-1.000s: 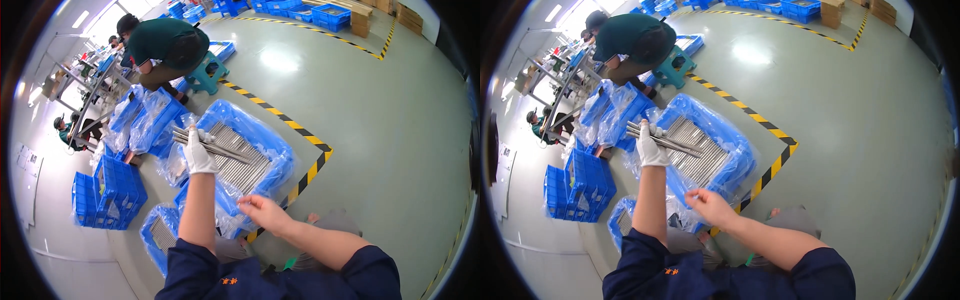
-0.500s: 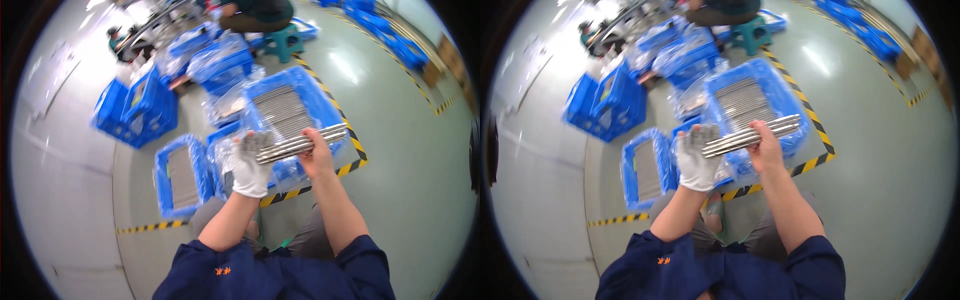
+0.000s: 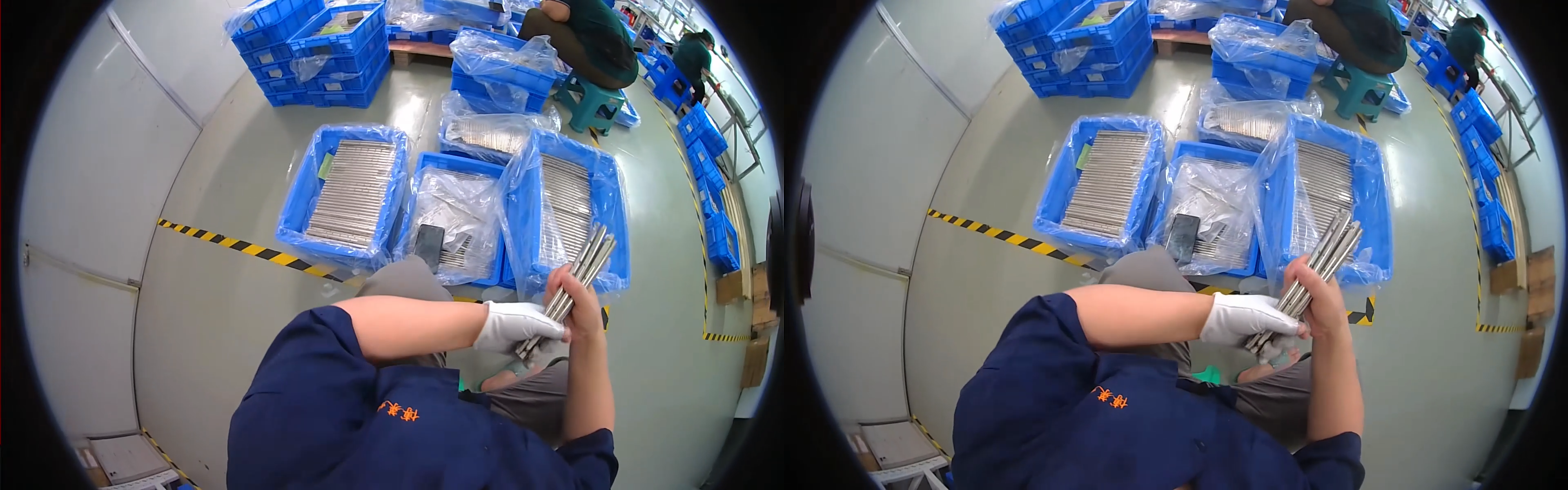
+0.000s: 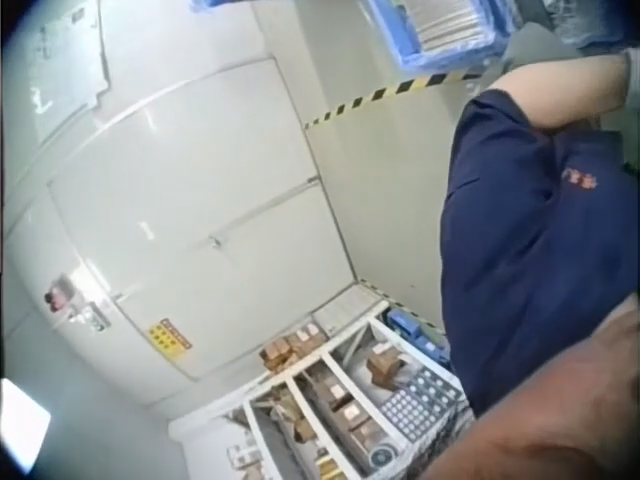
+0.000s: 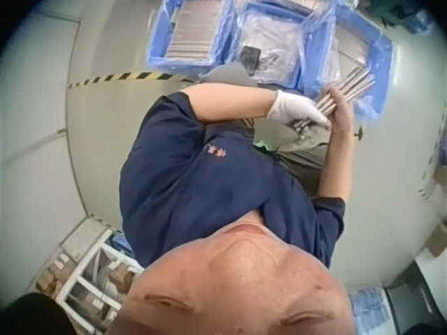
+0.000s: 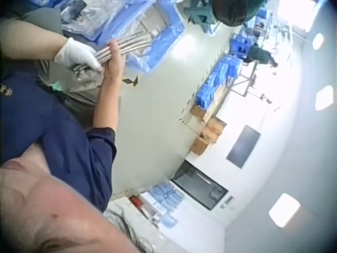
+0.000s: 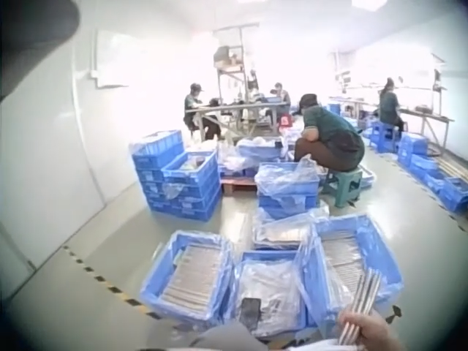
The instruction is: Inspecting and capping long metal rods in a hardware manufacturing facility.
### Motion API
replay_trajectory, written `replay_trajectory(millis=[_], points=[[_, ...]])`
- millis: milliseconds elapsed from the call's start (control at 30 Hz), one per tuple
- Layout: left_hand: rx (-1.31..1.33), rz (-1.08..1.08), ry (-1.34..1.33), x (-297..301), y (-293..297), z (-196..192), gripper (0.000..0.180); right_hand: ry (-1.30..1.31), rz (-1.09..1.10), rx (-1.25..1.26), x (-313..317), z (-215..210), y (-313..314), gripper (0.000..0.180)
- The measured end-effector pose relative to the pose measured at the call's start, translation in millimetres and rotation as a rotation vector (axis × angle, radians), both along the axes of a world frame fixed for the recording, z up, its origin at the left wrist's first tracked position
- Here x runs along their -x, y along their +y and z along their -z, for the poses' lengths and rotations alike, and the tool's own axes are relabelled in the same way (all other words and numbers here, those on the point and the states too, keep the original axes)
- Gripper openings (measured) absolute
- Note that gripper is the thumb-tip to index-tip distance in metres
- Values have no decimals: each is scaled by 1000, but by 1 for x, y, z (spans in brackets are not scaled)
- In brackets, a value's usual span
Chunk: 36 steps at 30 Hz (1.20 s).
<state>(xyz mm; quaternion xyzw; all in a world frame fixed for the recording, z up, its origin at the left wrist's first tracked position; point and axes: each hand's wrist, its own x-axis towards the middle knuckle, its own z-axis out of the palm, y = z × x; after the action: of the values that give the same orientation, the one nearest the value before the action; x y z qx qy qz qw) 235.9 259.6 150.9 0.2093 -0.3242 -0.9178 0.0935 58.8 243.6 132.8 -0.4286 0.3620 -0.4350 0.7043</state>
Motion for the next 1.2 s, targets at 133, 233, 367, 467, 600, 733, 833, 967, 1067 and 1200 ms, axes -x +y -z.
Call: replay_trajectory(millis=[133, 233, 367, 467, 600, 733, 833, 967, 1067, 1200], points=[[447, -145, -295, -8, -31, 3, 31, 27, 290, -116, -1, -7, -17, 23], [590, -271, -448, -15, -42, 12, 30, -22, 325, -257, 9, -7, -25, 30], [319, -254, -510, -18, -55, 25, 31, -274, 564, -388, 24, 14, -40, 23], [366, -344, -434, -15, -61, 29, 26, -288, 528, -344, 31, 18, -44, 19], [339, -321, -433, -11, -70, 35, 21, -271, 451, -332, 33, 13, -43, 20], [316, -317, -463, -4, -70, 36, 23, -163, 411, -295, 38, 9, -39, 23], [336, -297, -456, 0, -68, 35, 25, -129, 398, -266, 42, 11, -38, 23], [379, -279, -484, 1, -68, 35, 27, -95, 388, -223, 44, 12, -37, 23], [403, -298, -474, 1, -66, 35, 28, -87, 394, -233, 42, 9, -36, 24], [412, -285, -492, -2, -64, 34, 28, -123, 388, -202, 39, 5, -35, 24]])
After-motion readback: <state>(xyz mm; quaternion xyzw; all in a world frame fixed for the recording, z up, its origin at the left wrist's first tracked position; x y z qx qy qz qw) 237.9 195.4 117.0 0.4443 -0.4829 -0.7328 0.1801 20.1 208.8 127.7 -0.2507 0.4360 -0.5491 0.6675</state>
